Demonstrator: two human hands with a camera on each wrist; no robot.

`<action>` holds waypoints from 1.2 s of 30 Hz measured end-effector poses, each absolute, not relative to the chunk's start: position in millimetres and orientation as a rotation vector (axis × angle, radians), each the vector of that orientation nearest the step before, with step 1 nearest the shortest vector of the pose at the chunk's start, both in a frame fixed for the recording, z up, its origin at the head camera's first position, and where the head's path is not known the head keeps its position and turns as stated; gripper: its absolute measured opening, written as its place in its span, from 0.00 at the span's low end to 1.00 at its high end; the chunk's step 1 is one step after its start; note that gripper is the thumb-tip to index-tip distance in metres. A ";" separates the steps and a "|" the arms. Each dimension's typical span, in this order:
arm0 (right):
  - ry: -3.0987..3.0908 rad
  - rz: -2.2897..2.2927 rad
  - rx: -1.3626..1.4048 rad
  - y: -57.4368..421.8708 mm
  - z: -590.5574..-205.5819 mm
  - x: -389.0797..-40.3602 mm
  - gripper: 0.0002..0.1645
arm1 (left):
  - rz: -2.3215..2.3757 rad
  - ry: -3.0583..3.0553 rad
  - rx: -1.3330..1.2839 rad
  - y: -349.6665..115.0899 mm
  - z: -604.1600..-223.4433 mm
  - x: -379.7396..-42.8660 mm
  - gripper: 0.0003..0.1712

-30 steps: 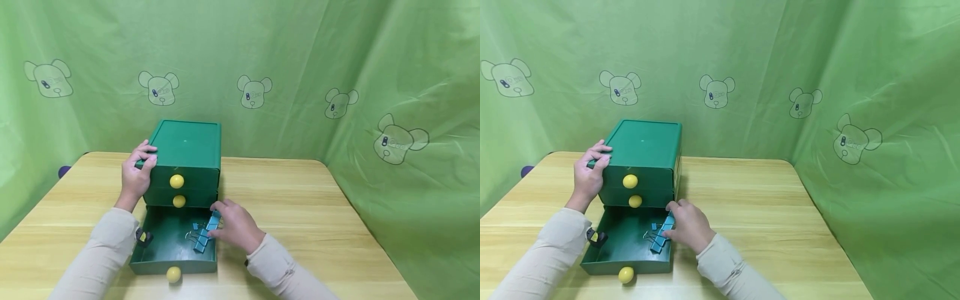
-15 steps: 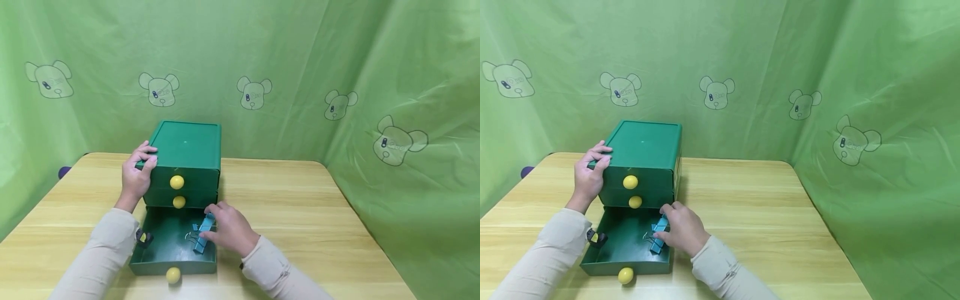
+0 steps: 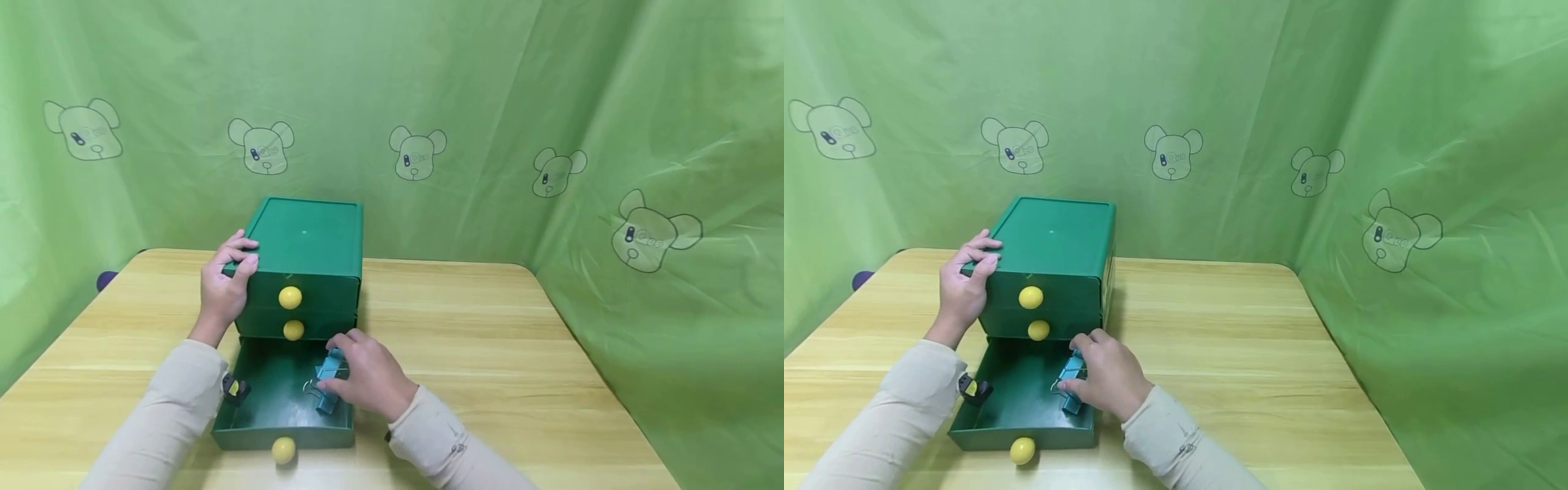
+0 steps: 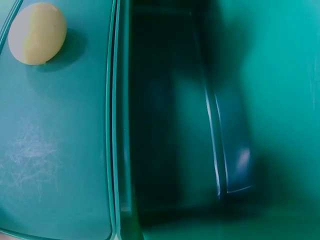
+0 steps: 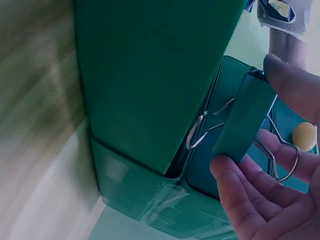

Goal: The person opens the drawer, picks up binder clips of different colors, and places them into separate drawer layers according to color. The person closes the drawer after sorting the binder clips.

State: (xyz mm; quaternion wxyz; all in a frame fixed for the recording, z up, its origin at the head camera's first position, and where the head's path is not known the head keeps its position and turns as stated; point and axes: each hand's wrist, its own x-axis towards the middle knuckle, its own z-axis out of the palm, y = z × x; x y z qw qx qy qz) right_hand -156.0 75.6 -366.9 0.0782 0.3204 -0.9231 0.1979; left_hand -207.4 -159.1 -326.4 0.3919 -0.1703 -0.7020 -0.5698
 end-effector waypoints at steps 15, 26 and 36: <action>-2.784 0.744 0.952 75.4 -368.1 -160.0 0.29 | -1.451 -1.817 -0.413 -157.7 -326.5 -204.8 0.09; -2.735 1.223 0.694 96.3 -381.4 -177.5 0.27 | -1.550 -2.062 -0.328 -172.5 -326.9 -196.5 0.25; -2.914 1.147 0.799 126.8 -400.8 -181.7 0.60 | -1.242 -2.891 -0.513 -227.5 -372.9 -165.8 0.54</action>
